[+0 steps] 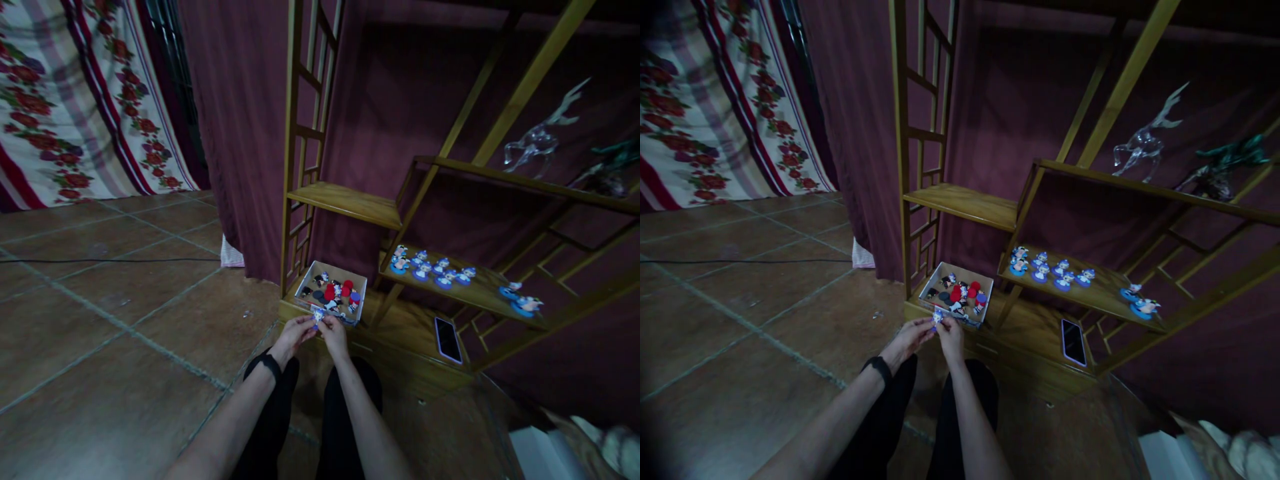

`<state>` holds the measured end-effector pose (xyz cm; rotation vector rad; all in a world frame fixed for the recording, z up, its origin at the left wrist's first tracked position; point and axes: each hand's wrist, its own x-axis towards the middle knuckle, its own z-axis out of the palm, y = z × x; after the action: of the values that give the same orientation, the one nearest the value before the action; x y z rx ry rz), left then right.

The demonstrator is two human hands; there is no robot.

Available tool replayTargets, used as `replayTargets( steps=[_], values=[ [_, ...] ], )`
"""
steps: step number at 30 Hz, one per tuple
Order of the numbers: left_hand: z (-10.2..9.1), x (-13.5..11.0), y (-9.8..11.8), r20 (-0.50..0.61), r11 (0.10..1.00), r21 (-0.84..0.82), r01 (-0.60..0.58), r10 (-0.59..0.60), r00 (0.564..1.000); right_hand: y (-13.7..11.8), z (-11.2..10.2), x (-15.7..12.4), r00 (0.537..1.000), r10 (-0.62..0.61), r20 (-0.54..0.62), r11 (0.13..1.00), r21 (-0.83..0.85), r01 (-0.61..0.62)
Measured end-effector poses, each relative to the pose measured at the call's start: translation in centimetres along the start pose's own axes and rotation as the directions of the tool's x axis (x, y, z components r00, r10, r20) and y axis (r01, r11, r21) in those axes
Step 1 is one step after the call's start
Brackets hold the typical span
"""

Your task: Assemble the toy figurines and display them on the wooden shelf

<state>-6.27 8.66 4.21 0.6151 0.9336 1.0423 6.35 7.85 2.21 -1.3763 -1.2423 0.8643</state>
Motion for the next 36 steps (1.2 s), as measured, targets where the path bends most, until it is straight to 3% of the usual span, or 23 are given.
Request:
replayTargets(
  steps=[7,17,26,34,36],
  values=[
    [0.1,0.1,0.1,-0.029,0.999,0.036,0.002,-0.001,1.0,-0.9,-0.3,-0.3,1.0,-0.003,0.023,1.0,-0.024,0.004],
    [0.1,1.1,-0.6,-0.031,0.997,0.049,-0.06,0.061,0.998,-3.0,-0.3,-1.2,0.975,-0.205,-0.082,0.963,-0.195,0.186],
    [0.7,0.7,-0.5,-0.037,0.992,0.118,-0.055,0.06,0.998,-3.0,-0.9,-1.4,0.988,-0.149,-0.048,0.957,-0.257,0.132],
    [1.0,0.5,-0.5,-0.037,0.999,-0.02,0.036,-0.037,0.999,-1.3,-1.4,-0.6,0.994,-0.054,-0.098,0.999,0.003,0.054],
    [1.1,0.2,-0.5,-0.036,0.997,-0.053,0.057,-0.059,0.998,-0.8,-1.4,-0.6,0.998,-0.002,-0.058,0.999,0.053,0.005]
  ],
)
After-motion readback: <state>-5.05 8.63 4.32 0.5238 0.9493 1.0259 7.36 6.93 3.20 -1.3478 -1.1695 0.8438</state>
